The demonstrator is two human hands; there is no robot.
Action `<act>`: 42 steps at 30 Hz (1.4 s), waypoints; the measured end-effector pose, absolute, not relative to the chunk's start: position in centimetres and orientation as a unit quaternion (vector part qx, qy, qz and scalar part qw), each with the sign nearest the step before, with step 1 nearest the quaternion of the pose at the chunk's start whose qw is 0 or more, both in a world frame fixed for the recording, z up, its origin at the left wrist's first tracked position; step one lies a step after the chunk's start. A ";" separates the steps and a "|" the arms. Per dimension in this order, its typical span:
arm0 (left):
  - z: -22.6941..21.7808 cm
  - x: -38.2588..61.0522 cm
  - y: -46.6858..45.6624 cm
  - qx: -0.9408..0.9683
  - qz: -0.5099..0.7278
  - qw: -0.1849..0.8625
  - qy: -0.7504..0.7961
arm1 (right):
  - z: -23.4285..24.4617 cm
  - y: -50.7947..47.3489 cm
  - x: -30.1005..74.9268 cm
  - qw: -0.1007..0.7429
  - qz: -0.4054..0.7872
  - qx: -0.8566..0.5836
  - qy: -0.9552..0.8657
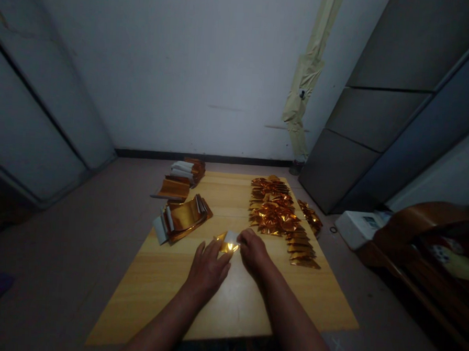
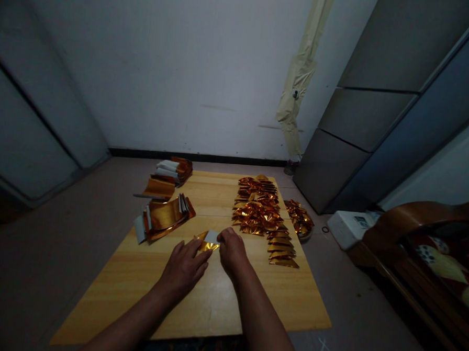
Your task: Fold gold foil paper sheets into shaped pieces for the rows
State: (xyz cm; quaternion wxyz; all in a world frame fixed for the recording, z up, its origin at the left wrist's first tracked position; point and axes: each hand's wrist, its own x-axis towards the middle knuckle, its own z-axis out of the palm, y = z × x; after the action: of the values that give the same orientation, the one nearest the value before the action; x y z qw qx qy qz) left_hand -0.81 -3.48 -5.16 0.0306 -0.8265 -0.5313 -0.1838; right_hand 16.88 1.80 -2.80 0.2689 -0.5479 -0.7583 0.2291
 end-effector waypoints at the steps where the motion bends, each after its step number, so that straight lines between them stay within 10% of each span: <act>1: -5.1 -0.8 -3.5 -0.826 -0.188 0.028 -0.531 | -2.8 1.8 16.8 0.262 0.231 -0.550 -0.759; 42: -3.5 -2.5 0.7 -0.784 -0.193 -0.175 -0.563 | -3.3 0.4 17.7 0.163 0.123 -0.416 -0.886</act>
State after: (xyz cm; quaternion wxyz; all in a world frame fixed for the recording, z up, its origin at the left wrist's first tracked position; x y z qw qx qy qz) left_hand -2.53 0.68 -3.55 -0.1751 -0.7839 -0.5635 -0.1931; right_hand 17.66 0.40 -3.26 0.1630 -0.4157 -0.8862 0.1233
